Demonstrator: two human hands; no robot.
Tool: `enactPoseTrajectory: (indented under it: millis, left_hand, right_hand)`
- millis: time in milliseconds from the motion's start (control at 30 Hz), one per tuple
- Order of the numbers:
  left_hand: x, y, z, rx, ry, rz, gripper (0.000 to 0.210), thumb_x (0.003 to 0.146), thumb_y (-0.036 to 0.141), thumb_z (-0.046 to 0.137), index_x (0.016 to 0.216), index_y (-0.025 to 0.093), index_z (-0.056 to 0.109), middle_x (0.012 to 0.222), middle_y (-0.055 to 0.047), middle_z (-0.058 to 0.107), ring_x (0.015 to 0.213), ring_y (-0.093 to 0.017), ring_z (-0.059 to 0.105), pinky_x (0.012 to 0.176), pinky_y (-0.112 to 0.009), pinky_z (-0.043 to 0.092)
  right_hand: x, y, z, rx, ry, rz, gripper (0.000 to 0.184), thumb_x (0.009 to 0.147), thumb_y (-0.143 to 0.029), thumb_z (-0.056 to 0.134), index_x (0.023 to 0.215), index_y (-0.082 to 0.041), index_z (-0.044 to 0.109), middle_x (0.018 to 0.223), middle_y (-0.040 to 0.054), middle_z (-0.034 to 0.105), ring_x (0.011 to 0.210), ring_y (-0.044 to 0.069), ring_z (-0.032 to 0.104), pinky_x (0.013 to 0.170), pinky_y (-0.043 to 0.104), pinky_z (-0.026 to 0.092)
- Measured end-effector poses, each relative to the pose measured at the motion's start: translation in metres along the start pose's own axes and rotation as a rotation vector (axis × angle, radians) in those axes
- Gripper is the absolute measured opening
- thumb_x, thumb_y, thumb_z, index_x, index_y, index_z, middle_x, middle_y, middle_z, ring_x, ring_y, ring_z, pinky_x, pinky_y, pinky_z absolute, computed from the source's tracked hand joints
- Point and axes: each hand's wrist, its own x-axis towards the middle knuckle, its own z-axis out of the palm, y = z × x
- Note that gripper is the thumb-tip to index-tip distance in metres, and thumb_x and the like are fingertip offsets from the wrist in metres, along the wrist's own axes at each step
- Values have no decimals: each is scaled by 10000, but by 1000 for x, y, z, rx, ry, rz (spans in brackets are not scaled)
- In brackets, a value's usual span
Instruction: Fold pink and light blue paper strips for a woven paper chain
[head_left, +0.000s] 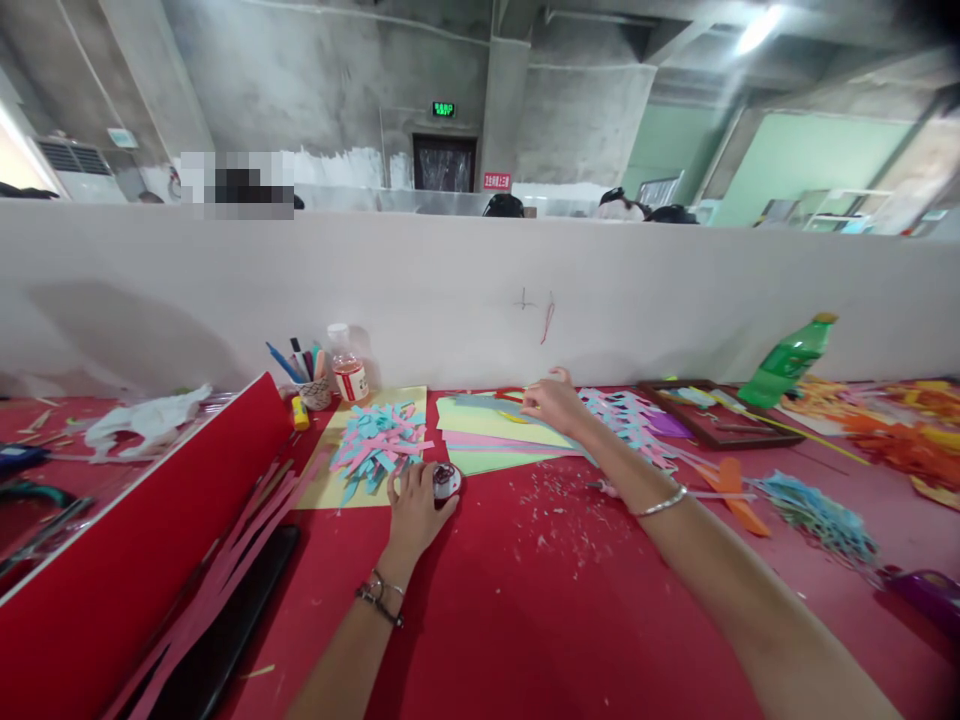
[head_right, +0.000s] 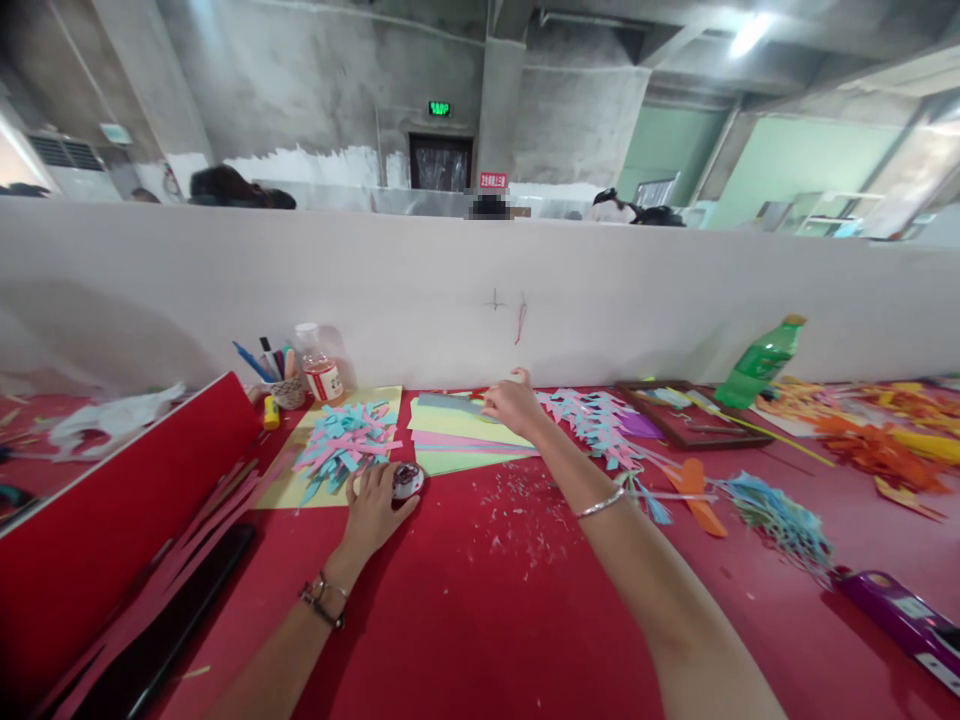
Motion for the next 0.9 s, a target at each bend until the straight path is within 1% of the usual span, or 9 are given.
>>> enactPoseTrajectory:
  millis: [100,200,333,367,467,533,600,767,900]
  left_hand:
    - [2,6,-5,-43,44,-27,570,680,396,523,1165,153,350,1201,-154,390,1135,-267,326,955,-463,155]
    - [-1,18,-33,-154,198,-47,662,708,399,500,1237,132,205,1247,-178,305,1178,-269,260,920,-437,246]
    - [-23,32,-87,-193,423,149,693,710,378,518,1243,156,136,1228,-170,281,1164,-263,276,919,-413,272]
    - [-30,33,-96,-149,386,237,641,716,364,516,1233,186,181,1224,-147,295,1156,-263,285,920,-410,268]
    - [-54,35,-104,-21,18,450,468,752,293,479,1187,234,316,1212,-83,363,1129,-242,326,911,-371,291]
    - [-67,34,-96,3,-217,469,392,760,252,464,1142,219,382,1168,-68,424,1081,-220,384,866,-330,347]
    - [-78,32,-87,12,-371,441,295,764,217,454,1059,215,453,1065,-56,499,984,-200,462,777,-299,406]
    - [-88,27,-87,25,-500,440,193,791,192,423,931,255,540,913,-21,559,854,-176,515,687,-273,422]
    - [-87,25,-96,-87,-508,374,236,799,361,400,974,275,532,1012,-30,522,879,-164,503,699,-242,420]
  right_hand:
    - [-9,-17,-36,-62,96,-81,187,813,-232,404,741,-151,557,773,48,591,746,149,482,782,291,230]
    - [-30,-45,-59,-194,195,-234,233,837,-172,335,746,-157,549,749,49,562,756,158,457,806,300,232]
    - [-67,-89,-45,-205,193,-355,299,830,-74,281,738,-156,553,716,59,550,752,169,450,828,341,239]
    - [-77,-100,-34,-184,167,-392,300,830,-73,281,743,-152,556,723,66,552,754,173,452,805,340,263]
    - [-108,-132,3,-79,57,-447,274,838,-108,303,770,-138,566,735,78,560,746,181,466,690,324,329]
    - [-127,-148,23,41,-62,-452,236,835,-131,328,809,-138,562,785,84,569,750,177,477,633,302,350]
    - [-143,-156,33,165,-164,-401,229,836,-159,334,808,-149,560,782,70,573,715,163,485,600,283,363]
    - [-157,-141,30,343,-198,-274,287,789,-377,428,986,-192,525,933,50,552,839,157,489,697,255,385]
    - [-154,-122,27,461,-263,-162,513,736,-327,509,1213,-218,355,1162,79,442,1040,201,402,840,309,316]
